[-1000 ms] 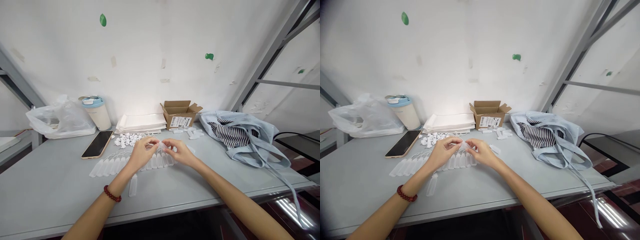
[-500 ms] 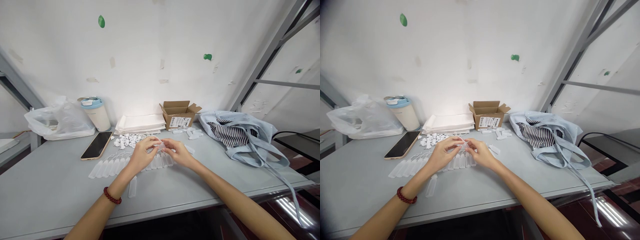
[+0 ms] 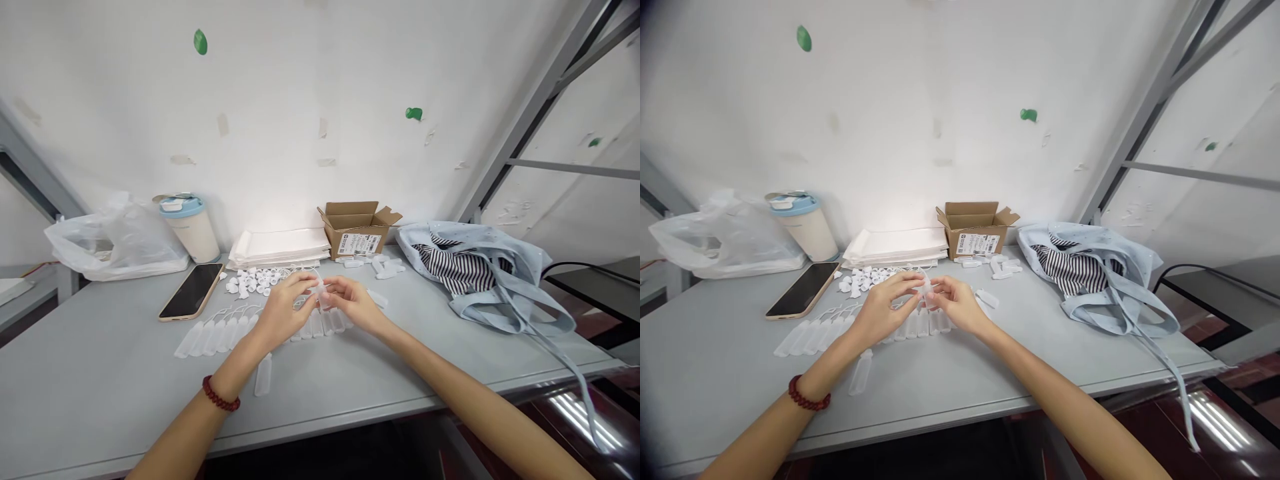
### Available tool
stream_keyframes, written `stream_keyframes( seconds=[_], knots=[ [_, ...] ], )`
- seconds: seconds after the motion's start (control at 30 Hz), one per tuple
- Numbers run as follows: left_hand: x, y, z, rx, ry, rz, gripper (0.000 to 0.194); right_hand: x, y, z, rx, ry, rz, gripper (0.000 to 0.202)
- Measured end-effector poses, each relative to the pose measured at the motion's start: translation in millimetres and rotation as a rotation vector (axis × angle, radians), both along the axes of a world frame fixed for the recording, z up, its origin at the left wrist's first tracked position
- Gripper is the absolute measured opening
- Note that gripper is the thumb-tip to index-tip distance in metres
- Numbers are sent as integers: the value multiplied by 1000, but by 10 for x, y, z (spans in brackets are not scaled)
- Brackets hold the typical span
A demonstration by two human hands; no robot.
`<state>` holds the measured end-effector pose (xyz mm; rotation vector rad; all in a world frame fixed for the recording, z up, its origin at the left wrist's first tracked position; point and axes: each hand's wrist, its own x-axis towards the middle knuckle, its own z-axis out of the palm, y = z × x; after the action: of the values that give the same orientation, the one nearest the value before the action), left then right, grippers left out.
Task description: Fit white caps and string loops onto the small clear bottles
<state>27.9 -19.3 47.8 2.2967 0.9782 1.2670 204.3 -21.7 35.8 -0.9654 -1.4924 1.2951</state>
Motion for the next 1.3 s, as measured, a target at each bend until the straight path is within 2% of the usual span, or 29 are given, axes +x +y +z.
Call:
stream_keyframes(
  seconds=[0.13,0.23,0.47,0.67,0.87,0.97,1.1,1.2,1.3],
  knots=[
    [-64,-3,44,61,237,-35,25,-54,-37,38,-146,146,11,35],
    [-98,-46,54,68,336,-59,33,-81,-82,67,-232,197,37,35],
    [-262,-341,92,-152,379,-7,34,-164,-225,111,-426,157,205,39],
    [-443,-585,83,-131,427,10,37,-220,-288,108,-463,114,322,44],
    [-541,-687,-51,-48,469,1,36,-121,-219,129,-390,-16,502,39],
    [-614,-701,-127,-23,500,5,37,71,-109,229,-288,-113,386,32],
    [-686,-728,-201,-26,506,21,37,460,77,381,-102,-203,74,19],
    [-702,-758,-238,-23,490,43,37,744,197,434,35,-505,-201,9],
    [-711,-772,-246,-25,497,35,37,924,271,425,91,-817,-247,9]
  ],
)
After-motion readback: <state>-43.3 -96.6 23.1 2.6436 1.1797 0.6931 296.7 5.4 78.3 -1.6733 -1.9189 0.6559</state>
